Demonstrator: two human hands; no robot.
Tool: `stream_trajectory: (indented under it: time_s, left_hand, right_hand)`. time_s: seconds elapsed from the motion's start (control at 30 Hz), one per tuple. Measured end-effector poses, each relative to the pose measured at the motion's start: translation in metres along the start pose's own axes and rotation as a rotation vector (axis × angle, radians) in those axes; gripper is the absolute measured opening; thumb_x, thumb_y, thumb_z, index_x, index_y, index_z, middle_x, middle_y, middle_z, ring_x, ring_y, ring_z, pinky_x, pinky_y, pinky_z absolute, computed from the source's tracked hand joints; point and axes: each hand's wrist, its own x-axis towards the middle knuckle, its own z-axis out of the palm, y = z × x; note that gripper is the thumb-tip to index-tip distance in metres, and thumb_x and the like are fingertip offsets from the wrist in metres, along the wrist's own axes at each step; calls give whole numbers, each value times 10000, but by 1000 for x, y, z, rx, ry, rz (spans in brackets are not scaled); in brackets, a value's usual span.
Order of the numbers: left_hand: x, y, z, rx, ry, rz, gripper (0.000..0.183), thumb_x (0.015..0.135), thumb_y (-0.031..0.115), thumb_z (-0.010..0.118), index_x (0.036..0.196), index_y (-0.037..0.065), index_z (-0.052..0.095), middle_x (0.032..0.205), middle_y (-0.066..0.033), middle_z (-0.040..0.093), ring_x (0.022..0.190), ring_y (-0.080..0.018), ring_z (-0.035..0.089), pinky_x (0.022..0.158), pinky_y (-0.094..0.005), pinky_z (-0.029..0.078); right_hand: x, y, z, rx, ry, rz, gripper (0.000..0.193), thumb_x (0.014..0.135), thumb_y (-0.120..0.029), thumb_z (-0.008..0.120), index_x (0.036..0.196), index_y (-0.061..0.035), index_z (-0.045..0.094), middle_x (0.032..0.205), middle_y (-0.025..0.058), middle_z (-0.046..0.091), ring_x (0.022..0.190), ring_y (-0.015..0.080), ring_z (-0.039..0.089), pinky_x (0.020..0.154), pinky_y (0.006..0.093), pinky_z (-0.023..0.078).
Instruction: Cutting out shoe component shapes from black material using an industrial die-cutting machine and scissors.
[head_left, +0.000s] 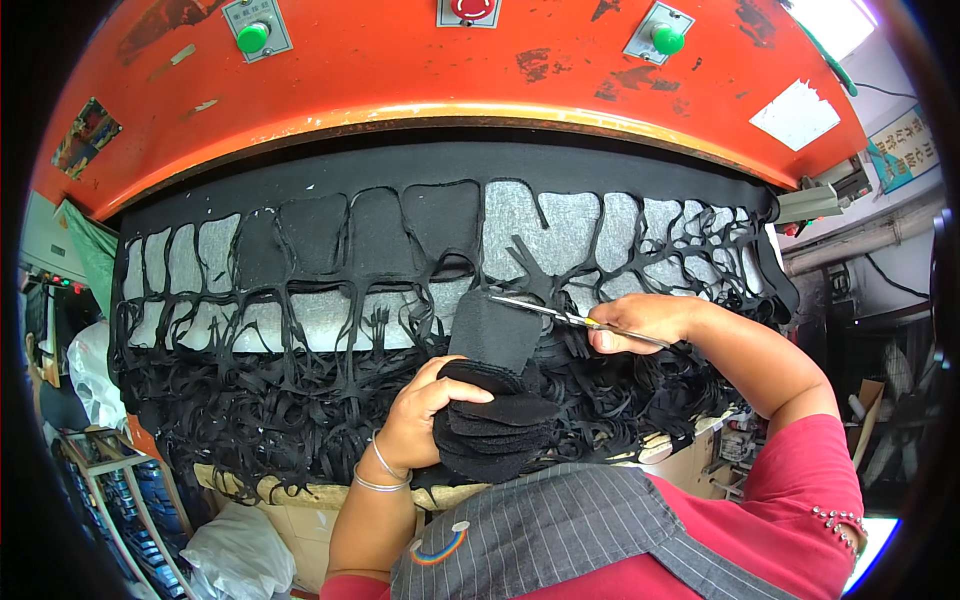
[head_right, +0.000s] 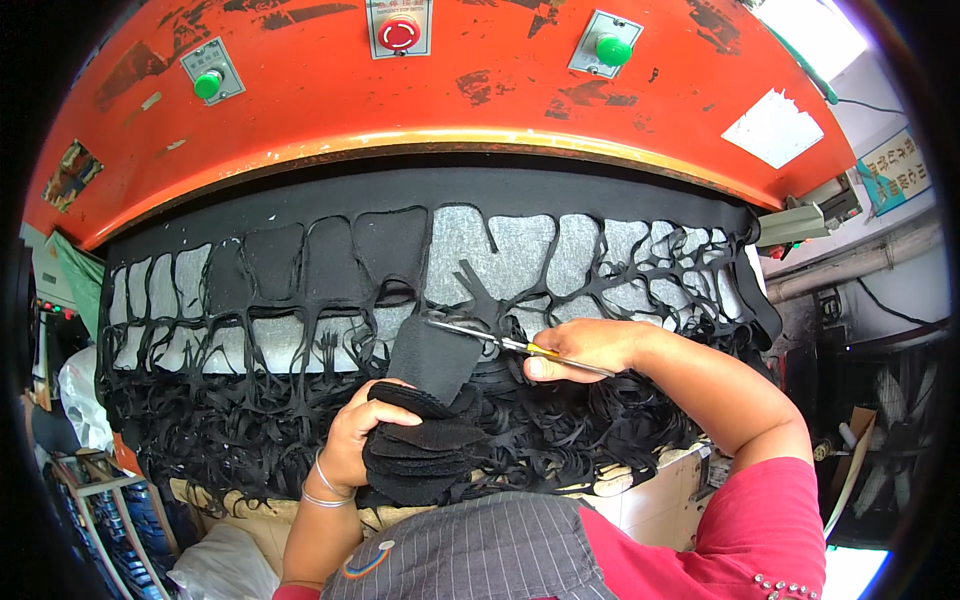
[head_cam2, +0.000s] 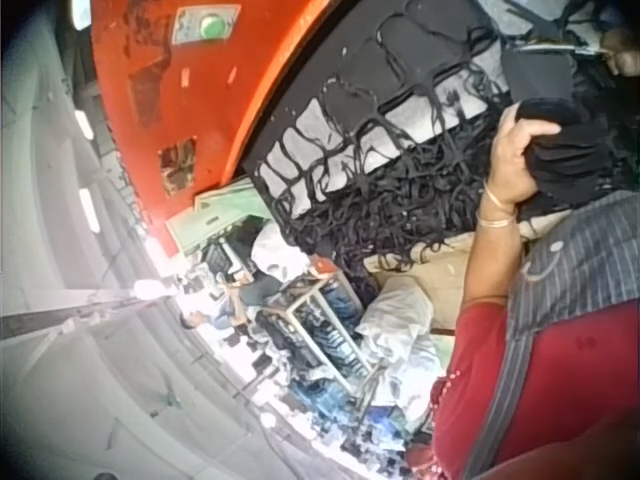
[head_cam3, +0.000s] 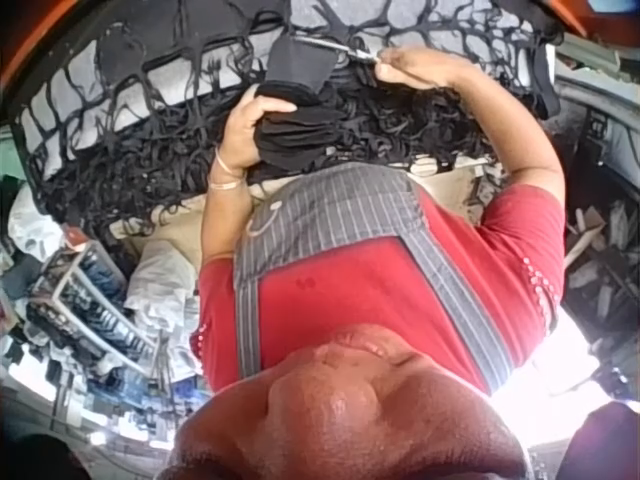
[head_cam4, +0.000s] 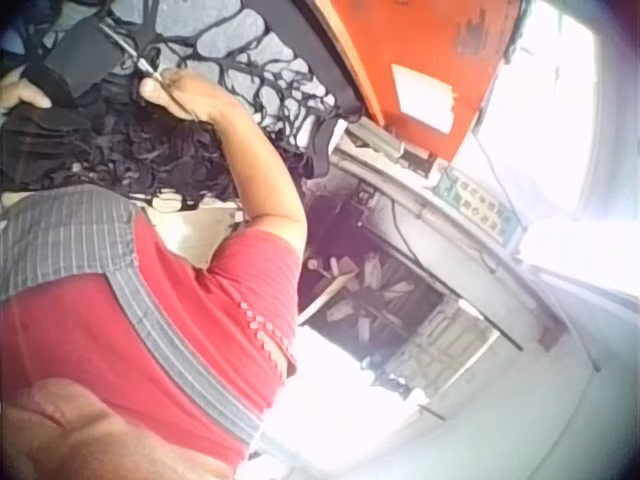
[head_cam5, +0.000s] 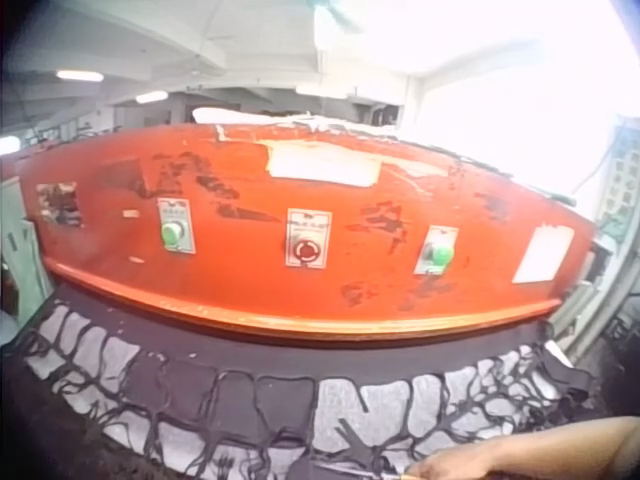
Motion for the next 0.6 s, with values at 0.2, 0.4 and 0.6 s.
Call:
stream_trajectory:
  time_s: [0.2, 0.4, 0.6]
  left_hand:
    - [-1, 1, -1, 6, 7, -6, 389, 602, 98, 827, 963, 115, 683, 1006, -91, 673, 1057, -313, 591, 918, -383, 465]
    - [-1, 2, -1, 1, 7, -11, 391, 595, 106, 830, 958, 115, 684, 1011, -87, 676, 1062, -319, 589, 930, -394, 460]
    - [-1, 4, -2, -55, 27, -27, 365, 606, 102, 826, 944, 104, 689, 1014, -94, 674, 1062, -310, 592, 936, -388, 458]
  right_hand:
    - [9, -13, -7, 4, -26, -12, 624, 963, -607, 319, 931, -25, 540, 777, 160, 543, 727, 343, 561, 662, 426, 438]
    - [17, -9, -7, 29, -30, -98, 696, 958, -633, 270, 918, 10, 532, 757, 187, 535, 722, 372, 550, 674, 433, 438]
    - [21, -18, -2, 195, -73, -54, 759, 941, -678, 210, 925, 21, 506, 723, 140, 529, 677, 301, 545, 645, 399, 441]
